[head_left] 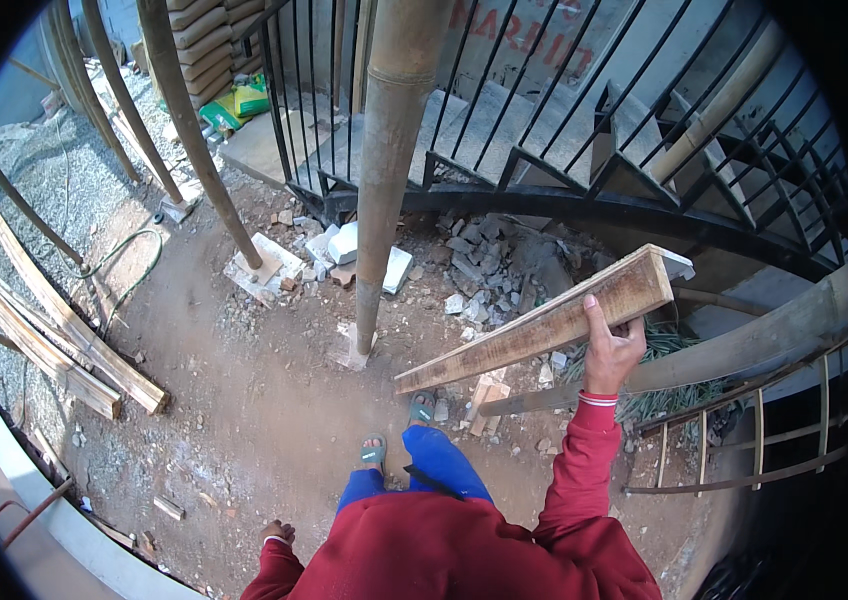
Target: The person walks through a cluttered construction area, picks up a long metal rod, and uses it to connect two red metal frame sections. They then carry the assembled frame to a different spot and place it against a large board.
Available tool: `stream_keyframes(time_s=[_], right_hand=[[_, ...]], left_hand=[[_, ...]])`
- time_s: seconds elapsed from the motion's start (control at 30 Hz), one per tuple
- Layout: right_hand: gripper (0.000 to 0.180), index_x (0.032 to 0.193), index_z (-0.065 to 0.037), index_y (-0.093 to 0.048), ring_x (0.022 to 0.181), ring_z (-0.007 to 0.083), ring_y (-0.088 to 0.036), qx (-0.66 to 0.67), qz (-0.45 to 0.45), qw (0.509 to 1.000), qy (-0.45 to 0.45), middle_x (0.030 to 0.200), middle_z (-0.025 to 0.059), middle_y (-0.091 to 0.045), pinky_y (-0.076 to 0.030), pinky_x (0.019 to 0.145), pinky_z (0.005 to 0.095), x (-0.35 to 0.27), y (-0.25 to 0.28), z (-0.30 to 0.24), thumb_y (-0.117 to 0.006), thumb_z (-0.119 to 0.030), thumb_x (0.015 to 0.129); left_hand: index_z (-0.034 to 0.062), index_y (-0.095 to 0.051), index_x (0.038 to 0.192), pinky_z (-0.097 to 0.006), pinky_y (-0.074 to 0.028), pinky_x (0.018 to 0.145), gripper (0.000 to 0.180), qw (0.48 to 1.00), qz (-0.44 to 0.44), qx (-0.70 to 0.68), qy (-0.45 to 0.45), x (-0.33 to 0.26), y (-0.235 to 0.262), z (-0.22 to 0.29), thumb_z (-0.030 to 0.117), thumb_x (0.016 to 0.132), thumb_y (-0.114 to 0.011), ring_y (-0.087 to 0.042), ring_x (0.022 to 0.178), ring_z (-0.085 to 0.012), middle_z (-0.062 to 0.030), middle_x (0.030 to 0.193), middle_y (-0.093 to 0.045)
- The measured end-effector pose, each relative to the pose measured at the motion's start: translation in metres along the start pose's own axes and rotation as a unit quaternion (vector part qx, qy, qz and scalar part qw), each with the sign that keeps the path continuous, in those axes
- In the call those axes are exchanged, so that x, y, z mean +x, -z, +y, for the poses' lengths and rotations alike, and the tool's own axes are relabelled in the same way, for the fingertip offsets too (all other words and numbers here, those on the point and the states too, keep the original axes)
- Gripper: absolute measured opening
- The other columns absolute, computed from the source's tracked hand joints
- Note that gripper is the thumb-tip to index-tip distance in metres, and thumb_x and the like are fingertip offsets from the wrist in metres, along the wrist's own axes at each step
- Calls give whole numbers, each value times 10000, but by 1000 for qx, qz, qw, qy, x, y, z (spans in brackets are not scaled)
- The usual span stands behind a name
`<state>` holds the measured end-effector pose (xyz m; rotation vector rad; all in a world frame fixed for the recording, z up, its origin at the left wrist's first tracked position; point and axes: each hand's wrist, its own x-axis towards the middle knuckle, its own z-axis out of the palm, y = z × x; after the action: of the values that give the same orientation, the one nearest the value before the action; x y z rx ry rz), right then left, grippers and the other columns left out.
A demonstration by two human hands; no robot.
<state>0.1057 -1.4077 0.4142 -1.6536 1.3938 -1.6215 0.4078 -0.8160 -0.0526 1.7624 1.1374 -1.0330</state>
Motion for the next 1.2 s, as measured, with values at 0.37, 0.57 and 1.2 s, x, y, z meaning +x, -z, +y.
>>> stream_keyframes(time_s=[0.37,0.57,1.2], right_hand=[[557,1051,-1,-607,930,437,-654,-303,143,939,-78,1001,242,-678,-503,815,505,122,-149,206,-818,-422,752],[591,1068,-13,-552,985,432,-626,-351,131,916,-142,1026,227,-643,-495,831,523,204,-206,290,-791,-463,769],[576,1249,-69,-666,1136,369,-645,-376,-406,641,-532,1190,238,-672,-507,962,446,-329,34,318,-641,-492,859]], left_hand=[[32,-450,1415,-383,-562,642,441,986,-157,0,-52,-58,-143,9,232,1024,-407,-692,850,-283,-179,1100,-680],[71,-537,1344,-401,-567,792,401,974,-206,9,-89,-71,-184,83,300,1015,-515,-668,1046,-308,-171,1169,-666],[225,-642,1015,-485,-519,746,228,232,-225,775,-543,-90,-322,278,413,943,-534,-619,852,-352,-161,994,-644]])
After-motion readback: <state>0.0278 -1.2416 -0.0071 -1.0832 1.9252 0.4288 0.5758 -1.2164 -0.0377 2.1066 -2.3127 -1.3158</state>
